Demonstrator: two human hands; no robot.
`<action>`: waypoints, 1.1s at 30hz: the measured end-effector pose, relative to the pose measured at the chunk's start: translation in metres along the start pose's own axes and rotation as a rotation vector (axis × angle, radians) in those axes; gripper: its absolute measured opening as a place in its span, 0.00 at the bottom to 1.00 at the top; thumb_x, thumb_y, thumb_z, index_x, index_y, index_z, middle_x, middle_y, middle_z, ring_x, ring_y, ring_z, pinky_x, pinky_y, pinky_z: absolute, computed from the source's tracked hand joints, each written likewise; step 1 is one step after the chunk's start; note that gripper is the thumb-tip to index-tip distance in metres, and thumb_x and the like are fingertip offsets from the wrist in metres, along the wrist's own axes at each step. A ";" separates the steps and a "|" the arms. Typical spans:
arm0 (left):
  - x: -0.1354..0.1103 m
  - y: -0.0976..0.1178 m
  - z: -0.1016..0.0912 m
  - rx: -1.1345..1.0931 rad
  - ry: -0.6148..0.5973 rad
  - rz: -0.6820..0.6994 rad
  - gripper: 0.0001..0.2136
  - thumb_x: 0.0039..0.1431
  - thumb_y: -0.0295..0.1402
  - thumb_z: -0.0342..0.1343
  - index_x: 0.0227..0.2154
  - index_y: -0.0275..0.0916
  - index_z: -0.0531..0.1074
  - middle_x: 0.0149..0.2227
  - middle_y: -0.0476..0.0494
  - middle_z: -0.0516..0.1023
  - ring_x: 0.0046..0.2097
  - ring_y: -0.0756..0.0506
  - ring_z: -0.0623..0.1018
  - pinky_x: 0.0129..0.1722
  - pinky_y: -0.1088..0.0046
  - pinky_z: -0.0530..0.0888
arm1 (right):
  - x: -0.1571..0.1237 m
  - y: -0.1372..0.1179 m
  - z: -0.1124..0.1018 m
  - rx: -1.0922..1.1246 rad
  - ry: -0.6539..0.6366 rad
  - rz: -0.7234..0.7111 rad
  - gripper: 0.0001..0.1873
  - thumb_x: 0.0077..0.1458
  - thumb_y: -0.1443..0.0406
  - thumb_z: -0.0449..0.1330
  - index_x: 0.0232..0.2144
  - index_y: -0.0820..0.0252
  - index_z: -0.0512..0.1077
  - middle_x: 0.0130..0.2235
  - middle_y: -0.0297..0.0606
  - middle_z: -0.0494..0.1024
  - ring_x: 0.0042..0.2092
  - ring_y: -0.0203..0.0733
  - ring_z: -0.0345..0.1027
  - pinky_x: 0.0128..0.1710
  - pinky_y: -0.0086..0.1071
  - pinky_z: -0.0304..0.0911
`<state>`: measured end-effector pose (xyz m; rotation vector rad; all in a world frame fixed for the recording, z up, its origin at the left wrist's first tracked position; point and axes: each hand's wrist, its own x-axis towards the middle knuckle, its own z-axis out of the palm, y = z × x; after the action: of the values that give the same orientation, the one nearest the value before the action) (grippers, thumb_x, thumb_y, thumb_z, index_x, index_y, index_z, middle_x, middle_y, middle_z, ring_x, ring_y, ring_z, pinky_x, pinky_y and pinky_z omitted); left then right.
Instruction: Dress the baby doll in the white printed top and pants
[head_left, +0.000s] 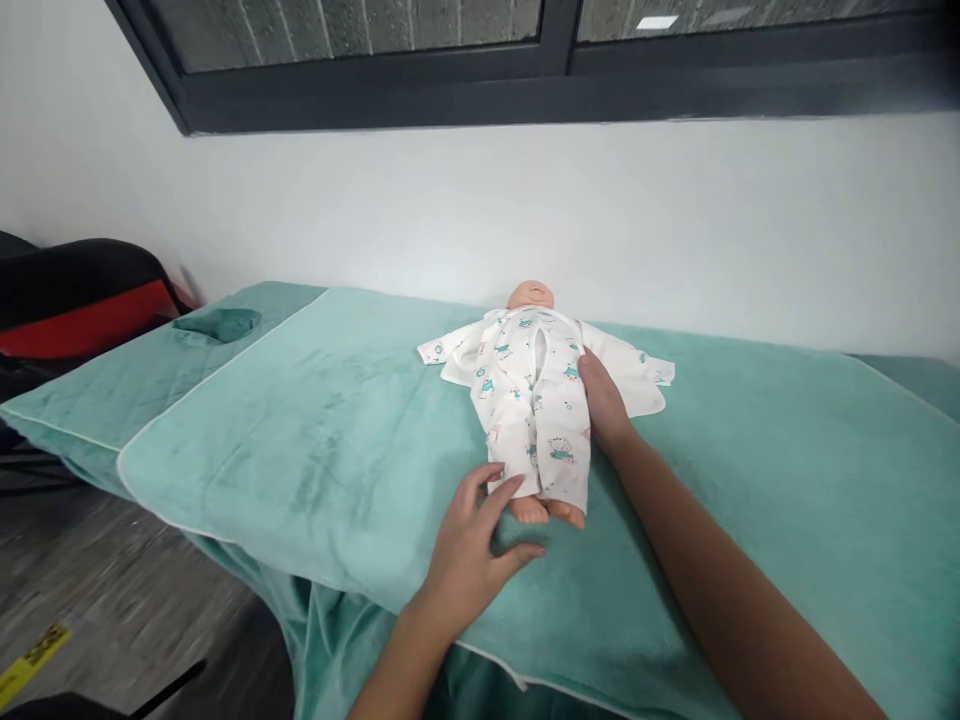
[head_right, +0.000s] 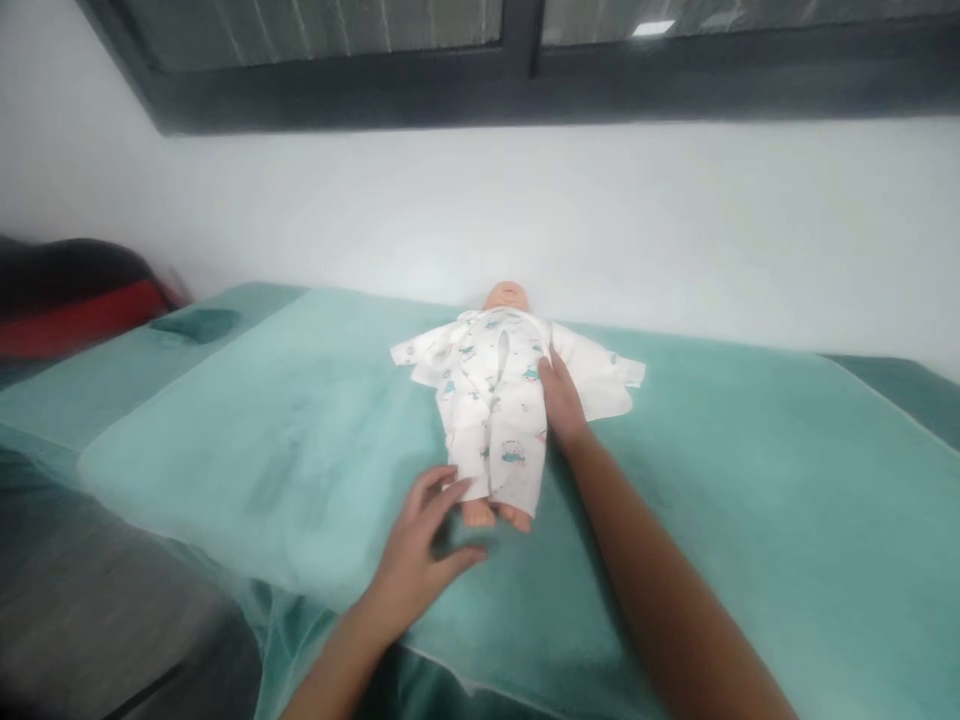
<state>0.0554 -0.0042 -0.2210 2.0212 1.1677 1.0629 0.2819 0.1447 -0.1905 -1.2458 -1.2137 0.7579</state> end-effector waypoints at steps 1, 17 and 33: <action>-0.002 0.001 0.005 0.082 0.002 0.016 0.31 0.50 0.42 0.66 0.59 0.53 0.65 0.60 0.38 0.63 0.59 0.35 0.67 0.56 0.52 0.70 | -0.014 0.000 -0.003 -0.029 0.024 -0.020 0.33 0.58 0.45 0.53 0.60 0.53 0.63 0.65 0.38 0.63 0.66 0.46 0.54 0.66 0.42 0.49; 0.003 0.007 0.020 -0.042 0.249 0.008 0.09 0.63 0.36 0.54 0.45 0.42 0.70 0.41 0.44 0.71 0.43 0.46 0.73 0.44 0.68 0.72 | -0.160 -0.014 0.002 -0.594 -0.159 -0.587 0.20 0.56 0.68 0.57 0.51 0.50 0.69 0.62 0.42 0.64 0.66 0.54 0.50 0.61 0.56 0.56; -0.003 -0.001 0.020 0.002 0.393 0.106 0.08 0.61 0.25 0.55 0.42 0.41 0.70 0.35 0.50 0.69 0.34 0.51 0.69 0.36 0.76 0.68 | -0.162 -0.021 -0.006 -0.404 -0.258 -0.605 0.08 0.53 0.73 0.58 0.33 0.55 0.71 0.60 0.41 0.66 0.66 0.55 0.47 0.61 0.55 0.54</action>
<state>0.0706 -0.0084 -0.2334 1.9456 1.2594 1.5643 0.2435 -0.0124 -0.2116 -1.0192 -1.9061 0.2294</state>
